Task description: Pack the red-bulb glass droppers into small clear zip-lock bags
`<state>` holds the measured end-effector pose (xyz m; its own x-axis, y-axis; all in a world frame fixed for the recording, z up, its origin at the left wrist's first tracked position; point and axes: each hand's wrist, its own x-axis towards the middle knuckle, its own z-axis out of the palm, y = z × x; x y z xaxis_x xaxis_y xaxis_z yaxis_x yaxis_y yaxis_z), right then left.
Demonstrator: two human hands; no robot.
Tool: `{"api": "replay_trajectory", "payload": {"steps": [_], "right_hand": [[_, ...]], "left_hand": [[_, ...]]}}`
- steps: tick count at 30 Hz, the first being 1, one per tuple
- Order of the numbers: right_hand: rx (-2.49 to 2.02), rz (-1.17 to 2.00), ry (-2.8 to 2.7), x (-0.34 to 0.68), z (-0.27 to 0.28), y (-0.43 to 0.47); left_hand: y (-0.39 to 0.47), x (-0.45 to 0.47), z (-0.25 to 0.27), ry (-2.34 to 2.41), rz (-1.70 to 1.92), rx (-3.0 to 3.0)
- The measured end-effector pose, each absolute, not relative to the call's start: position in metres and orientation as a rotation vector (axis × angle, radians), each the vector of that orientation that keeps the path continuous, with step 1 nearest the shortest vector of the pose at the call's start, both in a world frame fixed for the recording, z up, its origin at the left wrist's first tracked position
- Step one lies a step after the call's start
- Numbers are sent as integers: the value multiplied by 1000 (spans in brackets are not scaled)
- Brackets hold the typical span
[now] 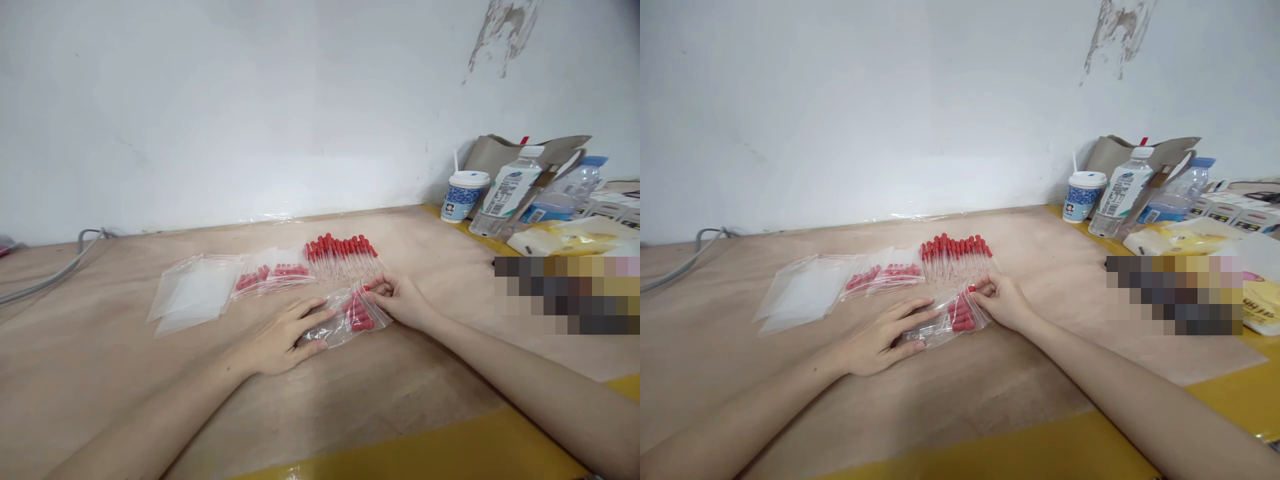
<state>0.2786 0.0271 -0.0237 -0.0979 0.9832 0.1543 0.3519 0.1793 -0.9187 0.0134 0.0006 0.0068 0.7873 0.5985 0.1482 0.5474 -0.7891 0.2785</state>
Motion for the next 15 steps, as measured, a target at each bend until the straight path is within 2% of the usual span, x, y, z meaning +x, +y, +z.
{"api": "replay_trajectory", "payload": {"steps": [11,15], "right_hand": [[-1129,566,-2063,277,-14,18],[-1138,619,-2120,284,-11,22]], "left_hand": [[0,14,7,918,309,2771],[0,13,7,933,291,2770]]}}
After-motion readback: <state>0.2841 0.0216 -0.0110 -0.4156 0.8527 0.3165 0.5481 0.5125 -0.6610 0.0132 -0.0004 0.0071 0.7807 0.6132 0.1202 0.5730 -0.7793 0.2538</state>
